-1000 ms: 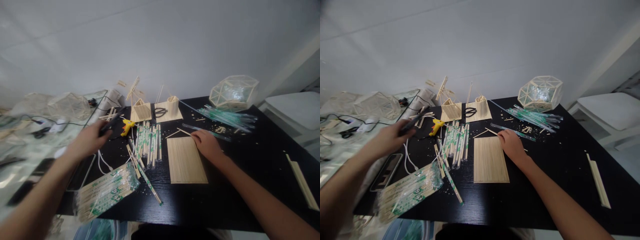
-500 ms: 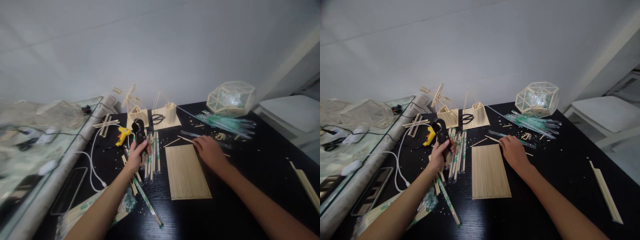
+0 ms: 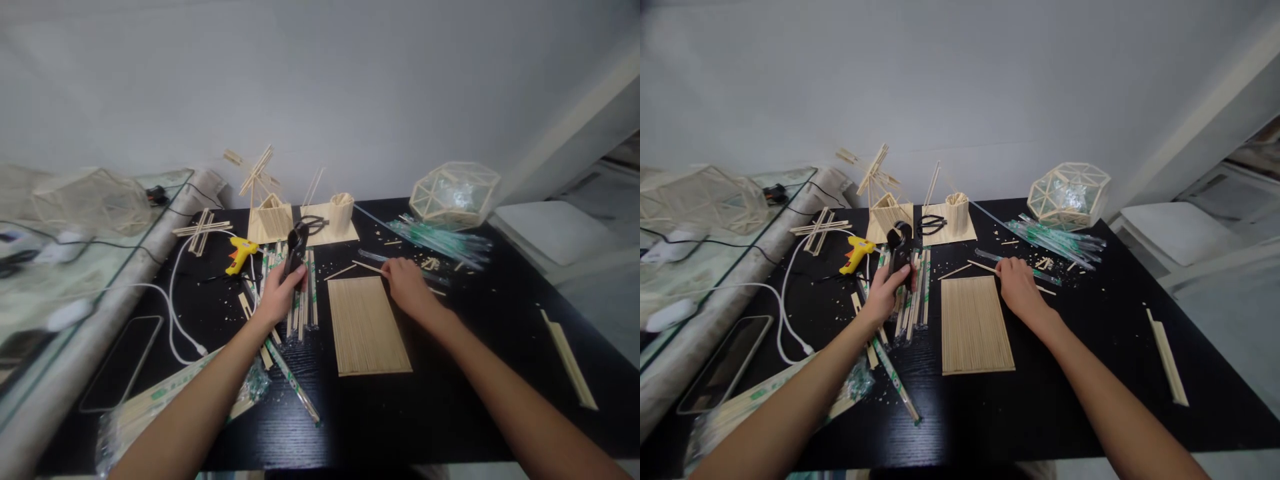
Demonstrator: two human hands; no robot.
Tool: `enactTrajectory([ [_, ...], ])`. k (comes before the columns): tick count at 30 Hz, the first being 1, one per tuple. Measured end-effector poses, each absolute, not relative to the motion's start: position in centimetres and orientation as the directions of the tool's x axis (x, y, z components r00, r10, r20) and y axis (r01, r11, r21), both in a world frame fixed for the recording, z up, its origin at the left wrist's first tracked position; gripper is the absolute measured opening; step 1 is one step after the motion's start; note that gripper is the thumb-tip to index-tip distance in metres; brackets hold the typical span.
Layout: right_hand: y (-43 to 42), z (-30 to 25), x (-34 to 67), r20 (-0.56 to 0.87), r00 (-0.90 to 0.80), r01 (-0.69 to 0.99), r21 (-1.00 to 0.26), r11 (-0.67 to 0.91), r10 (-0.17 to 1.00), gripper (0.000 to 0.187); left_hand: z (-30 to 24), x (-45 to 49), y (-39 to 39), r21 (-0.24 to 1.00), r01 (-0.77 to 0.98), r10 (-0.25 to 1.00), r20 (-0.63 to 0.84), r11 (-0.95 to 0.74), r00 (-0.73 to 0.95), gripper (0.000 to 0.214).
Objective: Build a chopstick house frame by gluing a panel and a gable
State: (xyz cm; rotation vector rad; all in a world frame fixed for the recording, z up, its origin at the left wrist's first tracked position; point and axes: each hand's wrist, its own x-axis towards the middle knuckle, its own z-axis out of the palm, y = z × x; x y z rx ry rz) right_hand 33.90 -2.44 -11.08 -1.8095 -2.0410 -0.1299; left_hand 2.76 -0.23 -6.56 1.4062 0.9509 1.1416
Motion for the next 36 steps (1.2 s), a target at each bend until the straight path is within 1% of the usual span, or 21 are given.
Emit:
enactTrajectory([
  [2,-2.6,-9.8,33.4,0.378,-0.079,0.962,-0.212,0.169,0.923,0.025,-6.6,2.6,-0.3,0.972,0.077,0.952,0.198,-0.221,0.234,0.031],
  [5,-3.0,-6.5,31.6,0.418,-0.102,0.927,-0.29,0.239,0.903,0.022,-6.3,2.6,-0.6,0.92,0.253,0.946,0.252,-0.3,0.206,0.027],
  [7,-3.3,-4.0,29.7,0.398,-0.137,0.792,-0.506,0.342,0.907,0.016,-5.9,2.6,-0.8,0.89,0.331,0.946,0.266,-0.315,0.185,0.027],
  [8,-3.4,-2.9,28.8,0.391,-0.165,0.73,-0.569,0.379,0.905,0.014,-5.8,2.7,-0.9,0.882,0.355,0.949,0.266,-0.311,0.17,0.028],
  [10,-3.4,-1.2,26.9,0.41,-0.18,0.644,-0.637,0.422,0.894,0.015,-5.6,2.7,-0.9,0.873,0.388,0.956,0.263,-0.294,0.132,0.029],
  [15,-3.1,-0.3,24.6,0.333,-0.162,0.516,-0.774,0.367,0.929,0.019,-5.6,2.6,-0.9,0.865,0.41,0.957,0.272,-0.287,0.096,0.029],
  [18,-3.0,0.1,25.1,0.27,-0.152,0.387,-0.869,0.308,0.951,0.019,-5.8,2.6,-0.9,0.857,0.419,0.953,0.284,-0.301,0.103,0.027],
  [20,-2.9,0.7,26.0,0.259,-0.131,0.309,-0.906,0.288,0.957,0.017,-5.9,2.6,-0.9,0.858,0.422,0.956,0.276,-0.292,0.102,0.027],
  [22,-2.9,1.5,26.8,0.269,-0.043,0.24,-0.932,0.271,0.962,0.02,-6.1,2.7,-0.8,0.887,0.38,0.965,0.236,-0.262,0.115,0.032],
  [24,-2.8,2.2,27.5,0.273,0.012,0.173,-0.948,0.267,0.962,0.023,-6.2,2.9,-0.7,0.934,0.3,0.976,0.158,-0.196,0.148,0.037],
  [27,-2.9,2.6,27.6,0.265,-0.003,0.115,-0.958,0.264,0.964,0.021,-6.1,3.3,-0.6,0.989,0.136,0.974,0.024,-0.055,0.224,0.039],
  [29,-3.1,2.6,27.3,0.246,-0.08,0.062,-0.966,0.251,0.966,0.016,-5.9,3.5,-0.6,0.999,0.002,0.964,-0.047,0.048,0.26,0.039],
  [32,-3.3,2.3,26.8,0.196,-0.288,0.009,-0.978,0.207,0.937,0.013,-5.4,3.6,-0.7,0.974,-0.156,0.955,-0.114,0.161,0.273,0.043],
  [34,-3.3,2.1,26.7,0.151,-0.402,0.046,-0.982,0.184,0.903,0.01,-5.2,3.6,-0.8,0.958,-0.206,0.95,-0.136,0.198,0.279,0.043],
  [36,-3.1,2.1,26.9,0.092,-0.493,0.085,-0.984,0.154,0.865,0.01,-5.2,3.5,-0.8,0.958,-0.214,0.954,-0.131,0.192,0.271,0.043],
])
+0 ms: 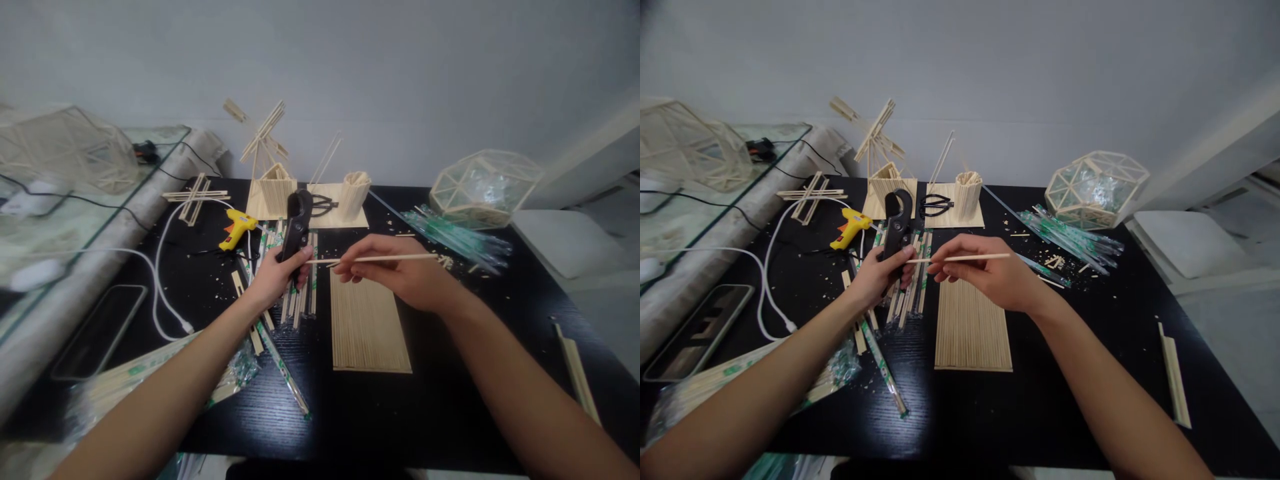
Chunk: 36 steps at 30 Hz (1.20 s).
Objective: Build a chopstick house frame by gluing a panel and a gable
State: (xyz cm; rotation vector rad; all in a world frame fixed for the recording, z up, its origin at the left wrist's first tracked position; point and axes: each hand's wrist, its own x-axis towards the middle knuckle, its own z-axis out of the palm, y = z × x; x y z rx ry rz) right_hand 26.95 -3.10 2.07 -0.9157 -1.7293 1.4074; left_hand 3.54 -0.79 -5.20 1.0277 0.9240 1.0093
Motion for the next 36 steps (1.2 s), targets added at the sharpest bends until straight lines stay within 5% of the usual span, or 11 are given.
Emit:
enactTrajectory([
  [5,-2.2,1.4,27.7,-0.144,-0.749,0.204,-0.979,0.019,0.647,0.021,-5.3,3.6,-0.7,0.983,-0.157,0.976,-0.063,0.096,0.207,0.049],
  [12,-3.3,-2.0,24.8,-0.288,-0.598,0.302,-0.945,-0.122,0.748,0.002,-5.3,4.1,-1.0,0.997,0.004,0.987,-0.079,0.079,0.137,0.05],
  [14,-3.9,-2.9,23.6,-0.231,-0.508,0.274,-0.957,-0.099,0.83,0.015,-5.5,4.2,-1.1,0.997,0.043,0.986,-0.062,0.056,0.154,0.048],
  [17,-4.2,-3.5,22.8,-0.094,-0.43,0.281,-0.959,0.033,0.898,0.011,-5.8,3.8,-1.2,0.987,0.144,0.977,0.04,-0.072,0.21,0.041],
  [25,-3.2,-1.5,24.7,0.124,-0.329,0.25,-0.944,0.213,0.936,0.027,-5.8,2.6,-0.9,0.793,0.5,0.937,0.315,-0.348,0.152,0.025],
  [36,-3.3,-1.5,24.5,0.169,-0.24,0.134,-0.969,0.205,0.956,0.016,-5.7,3.1,-1.3,0.641,0.598,0.876,0.364,-0.481,0.315,0.023],
])
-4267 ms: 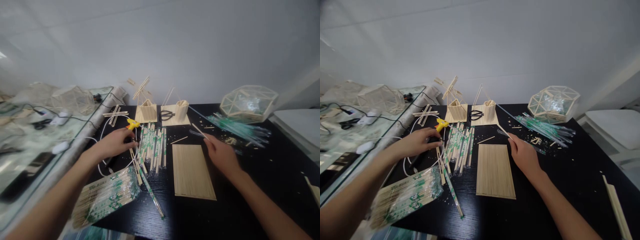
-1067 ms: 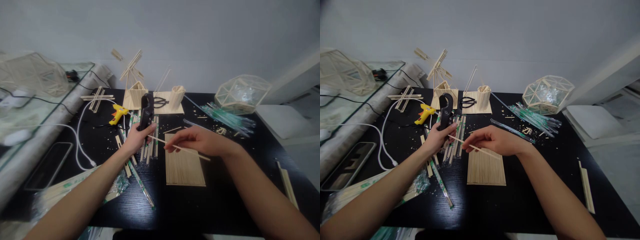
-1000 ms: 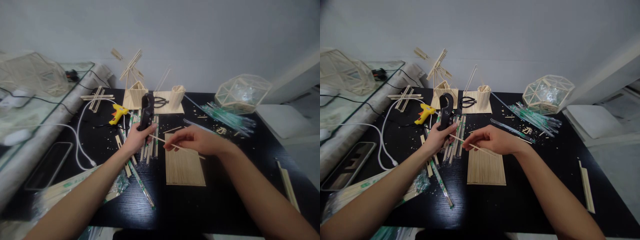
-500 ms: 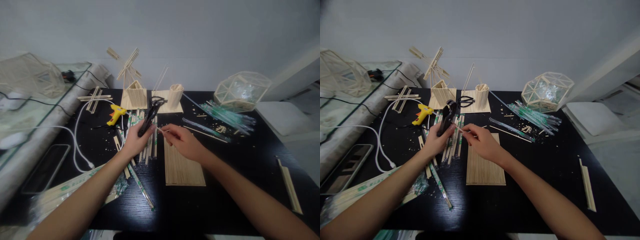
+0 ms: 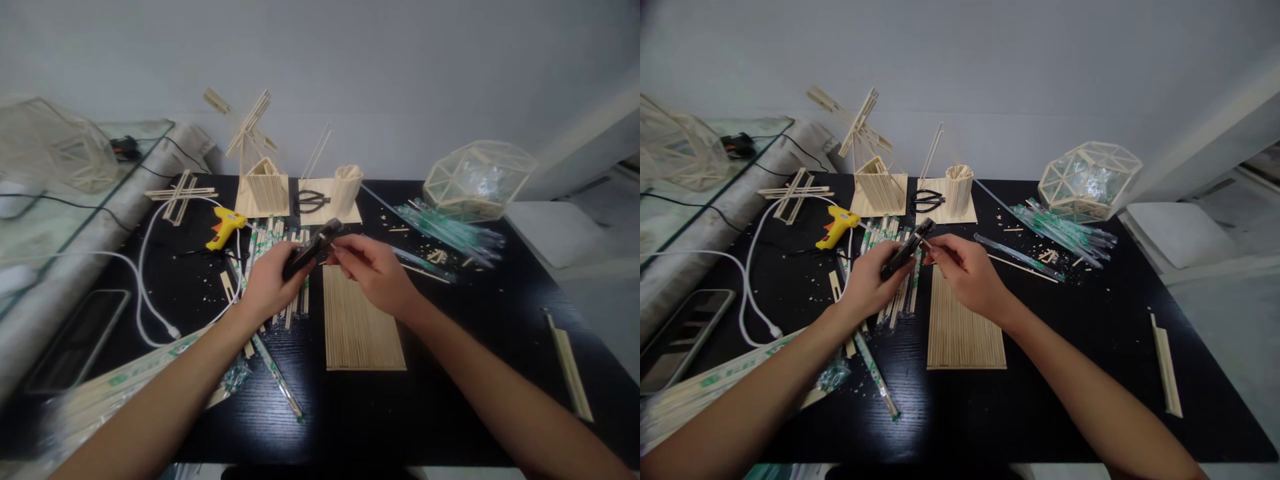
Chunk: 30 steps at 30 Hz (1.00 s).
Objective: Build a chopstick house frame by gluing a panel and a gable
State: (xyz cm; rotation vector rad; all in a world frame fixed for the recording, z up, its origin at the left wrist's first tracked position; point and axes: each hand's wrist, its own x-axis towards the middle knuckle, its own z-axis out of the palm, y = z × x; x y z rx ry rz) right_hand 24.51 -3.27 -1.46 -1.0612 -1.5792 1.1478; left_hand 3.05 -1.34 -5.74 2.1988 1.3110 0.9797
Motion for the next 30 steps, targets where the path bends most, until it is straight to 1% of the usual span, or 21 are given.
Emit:
enactTrajectory([
  [5,-3.14,-1.39,24.45,0.117,-0.225,0.047,-0.99,0.13,0.967,0.012,-5.67,3.18,-1.4,0.644,0.613,0.889,0.335,-0.457,0.311,0.021],
  [8,-3.11,-1.4,24.29,0.118,-0.204,0.01,-0.992,0.122,0.972,0.015,-5.61,3.29,-1.52,0.654,0.597,0.886,0.33,-0.464,0.327,0.02],
  [12,-3.04,-1.63,24.18,0.129,-0.136,0.051,-0.989,0.137,0.982,0.02,-5.75,3.33,-1.62,0.652,0.587,0.877,0.344,-0.481,0.337,0.016],
  [15,-2.99,-1.78,24.29,0.118,-0.128,0.092,-0.987,0.131,0.985,0.022,-5.92,3.27,-1.55,0.644,0.592,0.874,0.344,-0.485,0.343,0.018],
  [21,-3.03,-1.77,24.33,0.124,-0.125,0.056,-0.99,0.132,0.984,0.016,-5.91,3.17,-1.43,0.622,0.609,0.87,0.341,-0.493,0.357,0.019],
  [27,-3.07,-1.74,24.27,0.115,-0.119,0.074,-0.99,0.124,0.986,0.019,-5.66,3.34,-1.53,0.603,0.623,0.867,0.34,-0.498,0.365,0.021],
  [30,-3.07,-1.79,24.28,0.103,-0.114,0.091,-0.989,0.113,0.988,0.015,-5.67,3.31,-1.65,0.592,0.657,0.884,0.317,-0.467,0.342,0.025],
])
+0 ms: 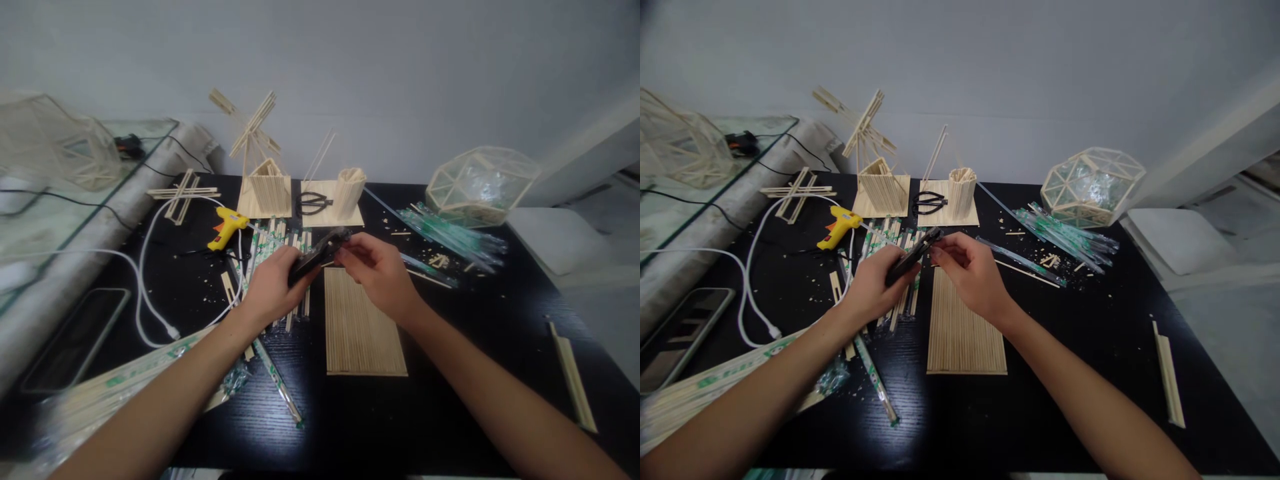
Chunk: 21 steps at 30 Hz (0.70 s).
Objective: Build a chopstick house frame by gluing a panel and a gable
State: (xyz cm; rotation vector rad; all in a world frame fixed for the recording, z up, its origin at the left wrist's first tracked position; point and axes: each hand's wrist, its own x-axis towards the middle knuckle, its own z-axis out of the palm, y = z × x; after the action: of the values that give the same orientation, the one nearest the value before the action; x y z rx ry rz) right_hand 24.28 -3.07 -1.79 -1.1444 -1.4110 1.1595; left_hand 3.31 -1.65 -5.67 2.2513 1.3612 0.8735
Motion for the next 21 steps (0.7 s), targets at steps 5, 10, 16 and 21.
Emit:
enactTrajectory([
  [5,-3.13,-1.8,24.25,0.077,-0.123,0.095,-0.991,0.089,0.989,0.013,-5.72,2.88,-1.86,0.557,0.683,0.881,0.312,-0.473,0.355,0.038],
  [10,-3.12,-2.11,24.2,0.046,-0.119,0.045,-0.998,0.052,0.992,0.016,-5.33,2.88,-2.11,0.565,0.694,0.895,0.291,-0.446,0.338,0.049],
  [16,-3.02,-2.45,24.15,0.004,-0.119,0.006,-1.0,0.005,0.993,0.019,-5.1,3.29,-2.23,0.537,0.735,0.909,0.288,-0.414,0.302,0.053],
  [21,-2.95,-2.42,24.18,-0.038,-0.119,0.011,-0.999,-0.037,0.992,0.019,-5.18,3.3,-2.19,0.504,0.767,0.915,0.283,-0.397,0.288,0.059],
])
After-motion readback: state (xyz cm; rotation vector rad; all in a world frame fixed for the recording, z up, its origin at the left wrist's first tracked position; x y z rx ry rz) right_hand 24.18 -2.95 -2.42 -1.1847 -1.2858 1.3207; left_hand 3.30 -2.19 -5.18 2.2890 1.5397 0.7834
